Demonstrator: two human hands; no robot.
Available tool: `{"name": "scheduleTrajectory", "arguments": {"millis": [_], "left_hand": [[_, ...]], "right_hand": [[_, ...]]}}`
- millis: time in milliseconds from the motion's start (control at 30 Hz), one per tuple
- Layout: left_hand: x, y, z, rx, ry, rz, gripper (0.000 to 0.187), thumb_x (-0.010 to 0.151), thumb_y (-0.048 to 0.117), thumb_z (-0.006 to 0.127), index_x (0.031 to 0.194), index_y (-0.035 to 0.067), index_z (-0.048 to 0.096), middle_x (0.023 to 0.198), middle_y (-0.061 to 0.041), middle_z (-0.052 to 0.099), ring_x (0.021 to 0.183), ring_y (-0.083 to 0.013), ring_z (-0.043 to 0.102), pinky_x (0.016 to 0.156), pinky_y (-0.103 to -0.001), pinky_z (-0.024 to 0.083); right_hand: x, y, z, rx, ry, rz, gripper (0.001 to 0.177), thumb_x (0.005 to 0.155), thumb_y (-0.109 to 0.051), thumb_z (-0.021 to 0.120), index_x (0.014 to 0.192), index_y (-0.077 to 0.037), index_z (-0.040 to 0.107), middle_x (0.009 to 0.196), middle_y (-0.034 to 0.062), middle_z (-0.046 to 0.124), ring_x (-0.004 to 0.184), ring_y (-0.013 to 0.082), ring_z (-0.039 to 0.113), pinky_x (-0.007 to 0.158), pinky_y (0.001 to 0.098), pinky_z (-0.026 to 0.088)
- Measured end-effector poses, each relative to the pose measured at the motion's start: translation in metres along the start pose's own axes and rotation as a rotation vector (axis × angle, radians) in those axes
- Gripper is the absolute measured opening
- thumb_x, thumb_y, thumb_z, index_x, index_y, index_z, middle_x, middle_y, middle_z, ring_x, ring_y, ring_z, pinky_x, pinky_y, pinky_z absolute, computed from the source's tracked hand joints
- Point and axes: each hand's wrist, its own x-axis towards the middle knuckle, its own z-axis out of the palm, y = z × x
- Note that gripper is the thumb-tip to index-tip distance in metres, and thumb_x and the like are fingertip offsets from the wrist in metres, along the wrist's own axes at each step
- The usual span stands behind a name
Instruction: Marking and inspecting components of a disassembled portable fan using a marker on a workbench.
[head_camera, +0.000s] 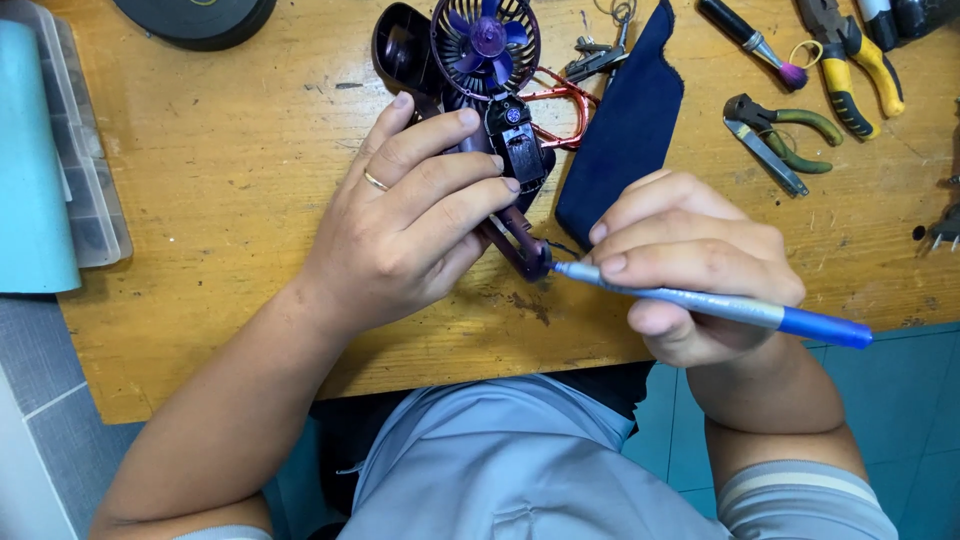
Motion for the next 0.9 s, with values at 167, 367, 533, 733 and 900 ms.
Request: {"name": "scheduleTrajectory", "arguments": {"millis": [167,367,533,733,900], "left_hand": [[0.002,0.003,-0.005,0.080,0.068,0.091,0.015,0.120,0.004,0.076,0.132,0.001,0.086,0.132,-0.018,0.086,0.141,-0.0425,0.068,0.131,-0.066,0.040],[0.002,0.005,-0.007,0.131,0.095,0.094,0.018,0.122,0.005,0.072,0.131,0.001,0.087,0.132,-0.017,0.085,0.140,-0.0415,0.068,0.129,-0.066,0.042],[0.003,0.004,-0.006,0.158,0.111,0.110,0.021,0.124,0.003,0.067,0.130,0.003,0.087,0.130,-0.016,0.087,0.139,-0.0405,0.070,0.130,-0.063,0.042],[0.003,0.005,-0.006,0.144,0.105,0.102,0.024,0.125,0.004,0.064,0.130,0.003,0.088,0.130,-0.016,0.087,0.140,-0.0405,0.069,0.131,-0.063,0.041],[0.003,0.005,-0.007,0.142,0.103,0.098,0.023,0.124,0.003,0.066,0.130,0.003,0.088,0.130,-0.017,0.087,0.140,-0.0409,0.069,0.131,-0.063,0.042]], "right_hand": [[0.000,-0.002,-0.001,-0.029,0.017,-0.016,0.040,0.114,-0.037,0.057,0.106,-0.001,0.072,0.090,0.0169,0.079,0.089,0.0383,0.079,0.089,0.0467,0.068],[0.000,-0.003,0.000,-0.029,0.014,-0.044,0.037,0.115,-0.037,0.057,0.109,-0.002,0.069,0.090,0.0161,0.078,0.089,0.0372,0.079,0.089,0.0456,0.068],[0.000,-0.004,-0.001,-0.069,0.006,-0.057,0.038,0.116,-0.036,0.057,0.111,-0.001,0.069,0.092,0.0173,0.079,0.090,0.0373,0.079,0.090,0.0456,0.068],[0.002,-0.013,-0.001,-0.094,0.023,-0.003,0.038,0.115,-0.036,0.055,0.106,-0.002,0.069,0.088,0.0161,0.078,0.088,0.0370,0.079,0.088,0.0468,0.066],[0.001,-0.010,-0.001,-0.106,0.009,0.000,0.038,0.115,-0.036,0.056,0.110,-0.001,0.069,0.092,0.0174,0.079,0.090,0.0383,0.079,0.091,0.0468,0.068]]}}
